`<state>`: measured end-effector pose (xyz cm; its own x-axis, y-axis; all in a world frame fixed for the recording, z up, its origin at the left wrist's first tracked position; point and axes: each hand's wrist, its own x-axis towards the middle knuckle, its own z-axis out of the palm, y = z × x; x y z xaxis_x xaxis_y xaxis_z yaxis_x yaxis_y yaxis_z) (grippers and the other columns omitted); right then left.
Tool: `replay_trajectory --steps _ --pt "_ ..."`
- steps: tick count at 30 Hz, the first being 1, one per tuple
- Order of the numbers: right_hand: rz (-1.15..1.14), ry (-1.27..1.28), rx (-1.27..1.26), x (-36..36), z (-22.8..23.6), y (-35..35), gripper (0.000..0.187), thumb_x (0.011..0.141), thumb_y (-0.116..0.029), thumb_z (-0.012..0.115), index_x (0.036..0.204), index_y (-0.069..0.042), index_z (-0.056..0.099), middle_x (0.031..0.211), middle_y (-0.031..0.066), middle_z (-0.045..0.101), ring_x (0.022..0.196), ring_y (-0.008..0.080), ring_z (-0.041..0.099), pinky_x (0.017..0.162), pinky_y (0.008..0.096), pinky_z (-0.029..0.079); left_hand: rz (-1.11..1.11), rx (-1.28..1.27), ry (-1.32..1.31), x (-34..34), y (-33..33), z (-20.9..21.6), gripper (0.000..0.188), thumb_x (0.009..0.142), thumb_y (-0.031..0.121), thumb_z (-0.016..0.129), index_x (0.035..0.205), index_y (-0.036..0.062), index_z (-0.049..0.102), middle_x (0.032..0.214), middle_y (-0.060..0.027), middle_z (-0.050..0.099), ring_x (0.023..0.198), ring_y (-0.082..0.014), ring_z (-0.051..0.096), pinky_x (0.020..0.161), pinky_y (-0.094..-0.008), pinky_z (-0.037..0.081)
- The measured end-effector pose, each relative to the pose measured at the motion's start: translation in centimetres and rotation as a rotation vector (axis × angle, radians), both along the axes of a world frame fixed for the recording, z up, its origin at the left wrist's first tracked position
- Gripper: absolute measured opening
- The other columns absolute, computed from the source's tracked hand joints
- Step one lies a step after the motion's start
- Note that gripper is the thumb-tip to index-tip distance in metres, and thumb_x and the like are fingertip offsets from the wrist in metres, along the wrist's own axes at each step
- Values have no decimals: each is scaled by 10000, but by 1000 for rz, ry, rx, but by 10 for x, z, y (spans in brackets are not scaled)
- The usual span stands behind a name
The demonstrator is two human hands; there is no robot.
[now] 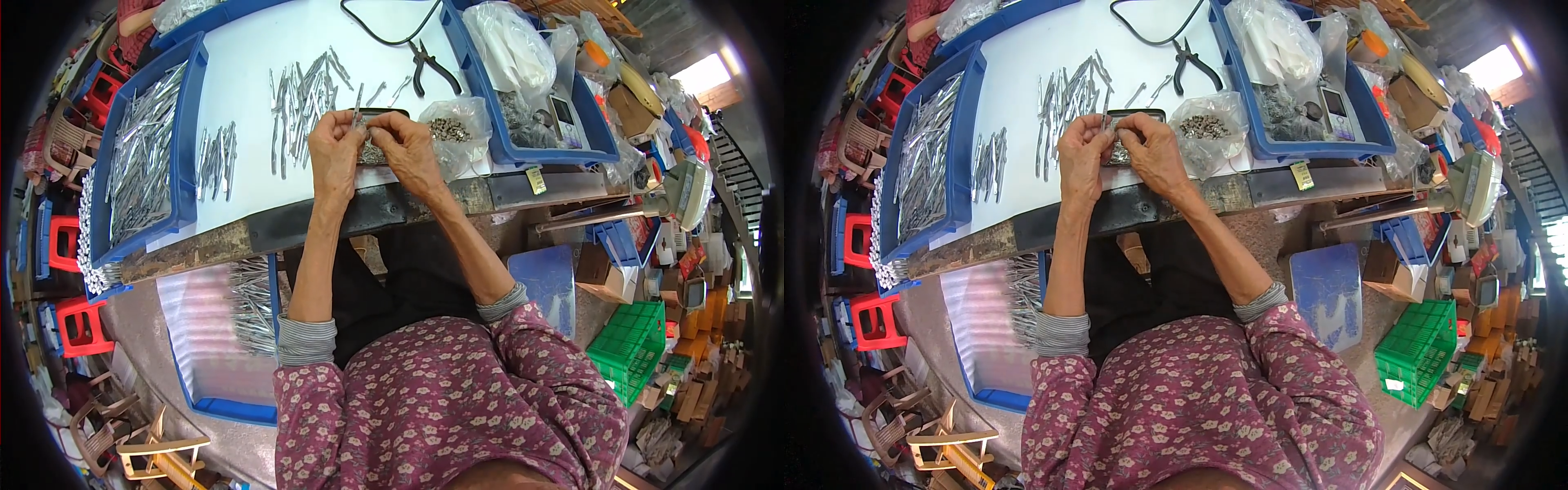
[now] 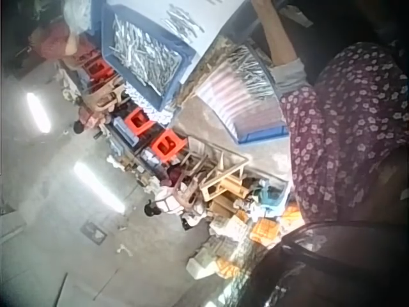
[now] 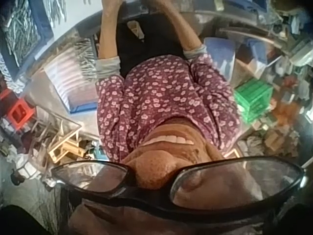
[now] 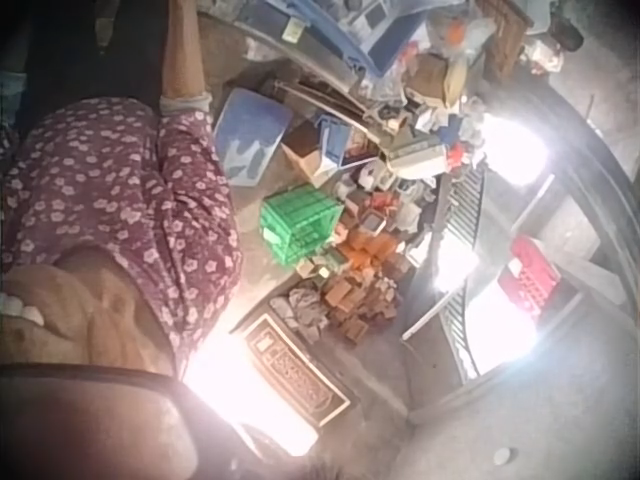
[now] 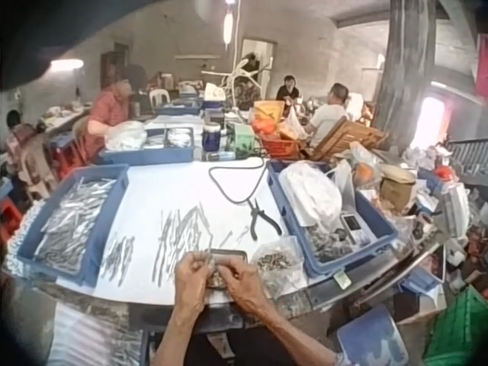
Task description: Assembling small metal components by hand in a workshop setting.
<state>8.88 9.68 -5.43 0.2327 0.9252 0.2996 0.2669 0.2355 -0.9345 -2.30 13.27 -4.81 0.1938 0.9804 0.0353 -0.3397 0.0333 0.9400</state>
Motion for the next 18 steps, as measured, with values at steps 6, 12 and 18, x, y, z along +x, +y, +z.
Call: replay_trajectory --steps 6,12,18 --pt "-36 -337 183 1 5 -5 95 798 -44 530 862 20 559 667 78 543 560 140 499 508 274 397 -50 -31 -1 -3 -2 4 139 749 -46 537 887 -35 522 681 -28 541 553 -48 459 477 -171 358" --pt "-36 -569 269 1 14 -14 73 778 -40 516 836 5 524 691 171 534 601 297 541 523 362 417 -125 -100 11 -7 -6 12 146 757 -33 521 902 -21 531 656 -20 537 533 -38 443 470 -163 340" --pt "-74 -289 91 3 16 -15 104 809 -70 507 823 28 539 598 66 510 517 122 464 459 273 364 -162 -31 -26 -7 -14 12 137 812 51 503 918 -26 544 630 -4 519 512 -38 390 454 -173 299"
